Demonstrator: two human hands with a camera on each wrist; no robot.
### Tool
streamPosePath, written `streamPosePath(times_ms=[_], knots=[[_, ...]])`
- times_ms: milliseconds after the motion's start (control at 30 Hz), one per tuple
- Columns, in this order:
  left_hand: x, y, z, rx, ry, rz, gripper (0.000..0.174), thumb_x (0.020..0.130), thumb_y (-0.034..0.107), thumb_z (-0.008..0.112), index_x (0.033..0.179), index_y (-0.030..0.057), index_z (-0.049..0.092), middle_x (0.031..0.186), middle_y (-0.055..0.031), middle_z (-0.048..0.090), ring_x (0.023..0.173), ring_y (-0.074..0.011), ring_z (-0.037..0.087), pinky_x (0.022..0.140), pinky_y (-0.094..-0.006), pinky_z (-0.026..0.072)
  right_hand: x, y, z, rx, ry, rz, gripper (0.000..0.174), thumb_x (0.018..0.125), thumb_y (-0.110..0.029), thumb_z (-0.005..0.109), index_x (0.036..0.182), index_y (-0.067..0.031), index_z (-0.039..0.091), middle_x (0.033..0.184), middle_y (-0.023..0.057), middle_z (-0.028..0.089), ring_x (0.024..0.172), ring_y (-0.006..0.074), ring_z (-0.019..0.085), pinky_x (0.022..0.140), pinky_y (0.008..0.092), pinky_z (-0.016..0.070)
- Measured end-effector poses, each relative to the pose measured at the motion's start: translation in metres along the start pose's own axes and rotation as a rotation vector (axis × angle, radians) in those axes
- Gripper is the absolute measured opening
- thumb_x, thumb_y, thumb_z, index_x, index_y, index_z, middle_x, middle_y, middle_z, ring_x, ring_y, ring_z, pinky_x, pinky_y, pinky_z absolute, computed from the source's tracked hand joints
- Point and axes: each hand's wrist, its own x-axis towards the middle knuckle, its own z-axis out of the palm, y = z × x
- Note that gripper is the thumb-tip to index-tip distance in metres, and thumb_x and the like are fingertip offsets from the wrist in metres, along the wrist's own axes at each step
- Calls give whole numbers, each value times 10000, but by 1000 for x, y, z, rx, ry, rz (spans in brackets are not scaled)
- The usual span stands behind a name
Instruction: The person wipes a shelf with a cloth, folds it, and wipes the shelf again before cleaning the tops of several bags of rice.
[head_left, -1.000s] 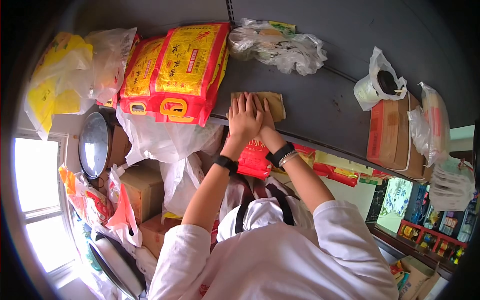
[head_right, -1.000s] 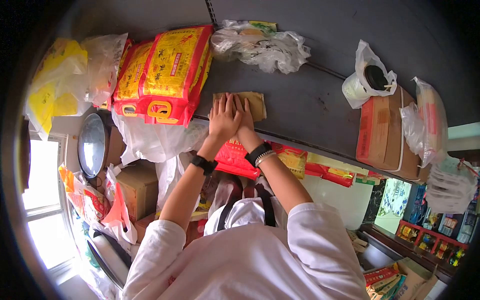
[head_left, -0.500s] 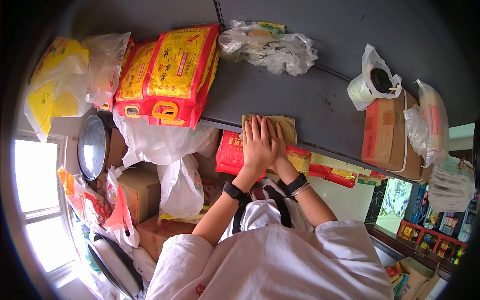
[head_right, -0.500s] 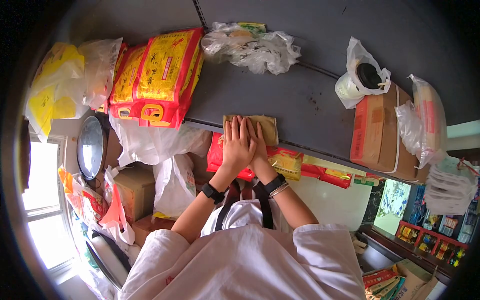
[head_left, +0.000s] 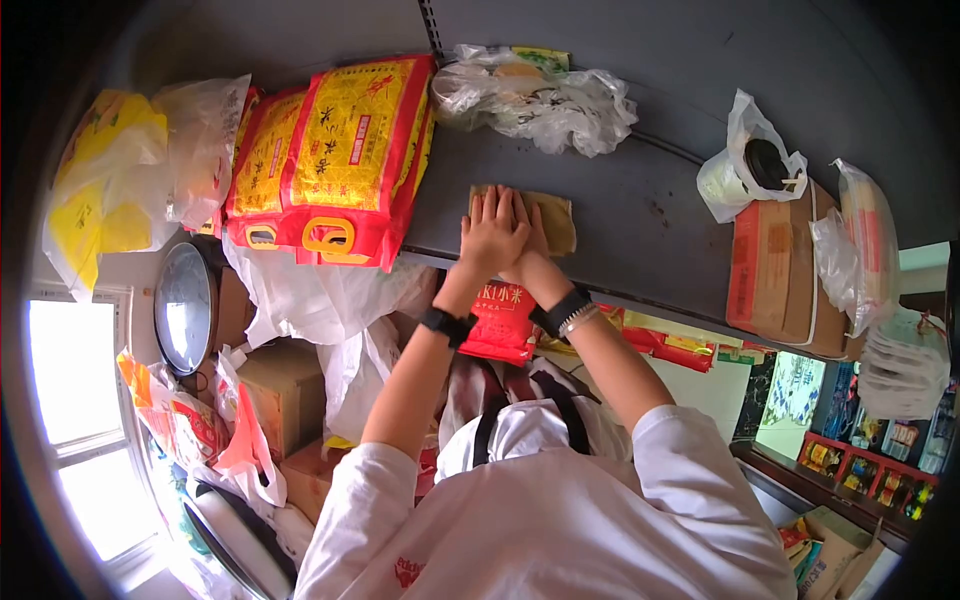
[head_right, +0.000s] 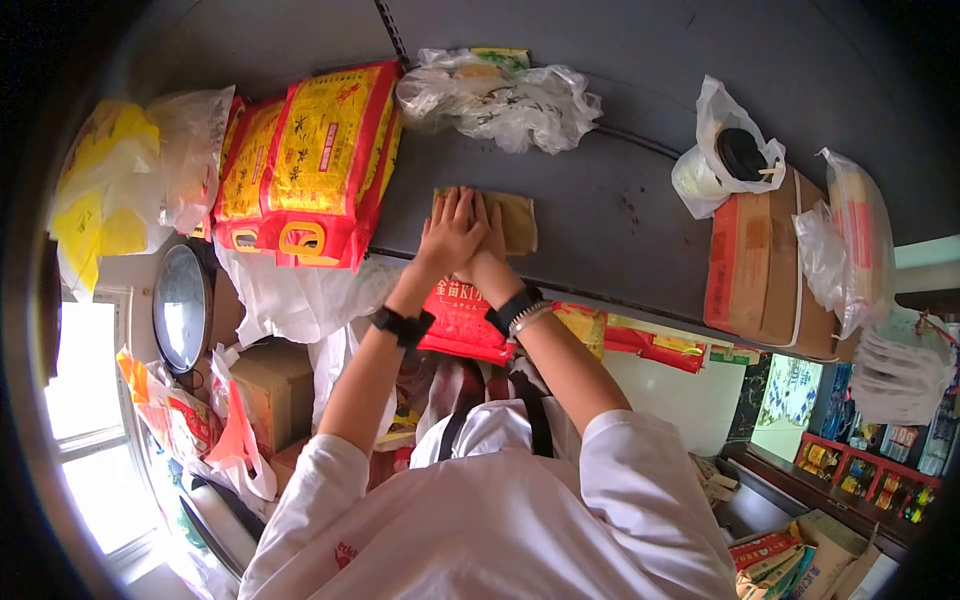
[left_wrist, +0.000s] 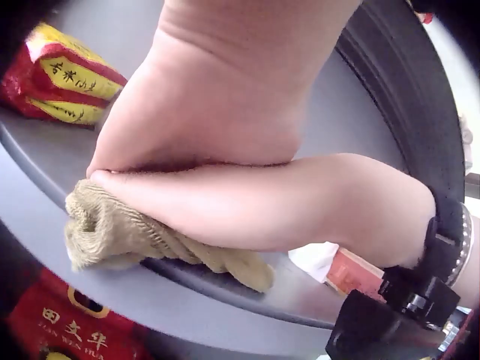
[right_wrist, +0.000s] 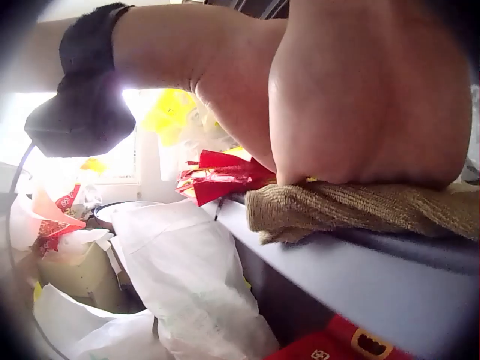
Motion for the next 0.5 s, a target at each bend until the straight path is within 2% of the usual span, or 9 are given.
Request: streamPosePath(times_ms=[67,133,200,300,367,500], knots=[[28,-12,4,-3,-1,-16,641,832,418,440,1381,105,330,1440,-175,296,1323,-395,266,1003,-621,273,39,2,-6,-29,26,12,804,787,-477,510,1440,-115,211,1494,167,161,1366,361,152,1055,568,183],[47,-7,-9,70,-100,-127,654,841,451,422,1389,108,325,1461,-147,270,1338,-363,254,1013,-626,250,58,8,-11,-61,51,21,810,783,-479,515,1440,-115,212,1492,168,164,1365,362,154,1053,569,185],[62,-6,-12,106,-114,-138,673,848,489,407,1399,114,314,1474,-130,252,1348,-338,243,1020,-630,225,68,11,-15,-92,69,30,815,779,-481,519,1440,-116,212,1491,168,167,1364,363,156,1051,571,187],[82,-12,-6,143,-57,-117,689,847,515,412,1398,115,308,1470,-130,255,1350,-337,233,1037,-605,210,82,14,-17,-138,95,47,824,773,-484,526,1440,-116,213,1488,170,172,1362,363,159,1048,573,189],[90,-23,4,111,61,-36,704,843,540,415,1394,115,307,1463,-128,263,1351,-333,223,1050,-570,214,92,16,-15,-159,92,69,829,768,-486,531,1440,-117,214,1487,171,175,1361,364,161,1045,575,191],[99,-23,0,107,42,-36,689,849,539,406,1382,113,317,1462,-125,258,1353,-338,203,1067,-542,199,84,31,-5,-180,59,114,826,767,-485,533,1439,-122,219,1485,170,181,1360,363,165,1042,575,193]])
